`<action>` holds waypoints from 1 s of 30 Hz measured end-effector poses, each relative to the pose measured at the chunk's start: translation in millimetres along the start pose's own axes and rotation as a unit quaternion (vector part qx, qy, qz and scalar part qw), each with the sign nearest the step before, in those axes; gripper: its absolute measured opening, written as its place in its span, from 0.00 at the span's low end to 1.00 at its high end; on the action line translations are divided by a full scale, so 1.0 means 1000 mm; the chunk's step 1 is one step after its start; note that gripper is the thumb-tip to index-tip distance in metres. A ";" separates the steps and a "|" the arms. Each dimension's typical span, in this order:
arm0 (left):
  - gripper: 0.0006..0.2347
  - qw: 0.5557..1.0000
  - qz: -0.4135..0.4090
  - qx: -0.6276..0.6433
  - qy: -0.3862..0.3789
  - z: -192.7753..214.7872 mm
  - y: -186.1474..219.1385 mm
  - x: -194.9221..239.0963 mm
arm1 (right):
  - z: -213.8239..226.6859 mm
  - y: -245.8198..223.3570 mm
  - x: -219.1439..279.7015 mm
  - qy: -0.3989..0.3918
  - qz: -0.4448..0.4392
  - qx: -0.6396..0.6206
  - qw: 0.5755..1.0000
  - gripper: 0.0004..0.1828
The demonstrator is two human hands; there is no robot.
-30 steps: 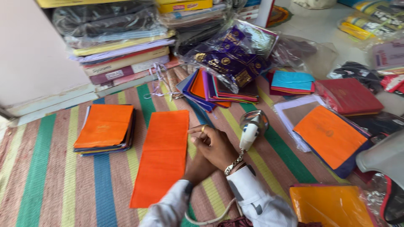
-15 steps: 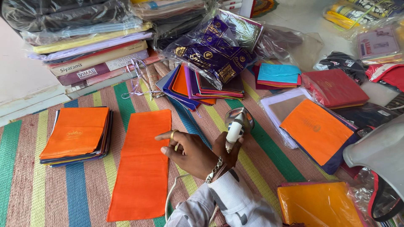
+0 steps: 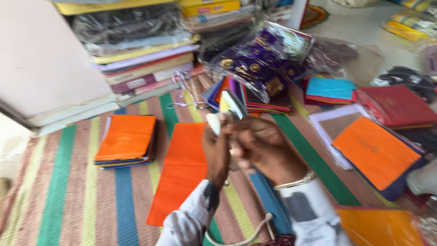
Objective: The person irons orange book covers one by one using a handheld iron. They fold each cover, press it with the iron, and place it on a stack. The person repeats this process for multiple covers.
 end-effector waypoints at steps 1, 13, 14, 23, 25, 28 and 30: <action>0.15 1.000 -0.017 -0.013 0.018 0.013 0.013 -0.007 | 0.007 -0.002 0.004 0.007 0.008 -0.004 1.000 0.18; 0.21 0.952 0.148 -0.268 -0.010 0.168 0.107 -0.033 | 0.086 0.205 -0.026 0.144 -0.088 0.424 0.890 0.26; 0.21 0.935 0.177 -0.306 -0.007 0.175 0.104 -0.031 | 0.082 0.215 -0.021 0.106 -0.100 0.515 0.845 0.29; 0.20 0.793 0.115 -0.595 -0.061 0.199 0.008 -0.045 | 0.072 0.237 -0.001 0.103 -0.196 0.666 0.712 0.41; 0.20 0.778 0.126 -0.614 -0.054 0.205 -0.017 -0.055 | 0.082 0.234 -0.008 0.108 -0.181 0.680 0.702 0.42; 0.20 0.770 0.116 -0.627 -0.033 0.210 -0.045 -0.072 | 0.109 0.230 -0.034 0.090 -0.175 0.758 0.622 0.40; 0.20 0.766 0.124 -0.630 -0.022 0.210 -0.061 -0.083 | 0.126 0.233 -0.050 0.063 -0.243 0.822 0.511 0.39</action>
Point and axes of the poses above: each hand's wrist, its own x-axis away from the middle knuckle, its own z-axis out of the back of the hand, y = z × x, the point moved 2 cm from there along -x, towards the middle knuckle, and after that the axes turned 9 degrees about -y, right-handed, at the moved point
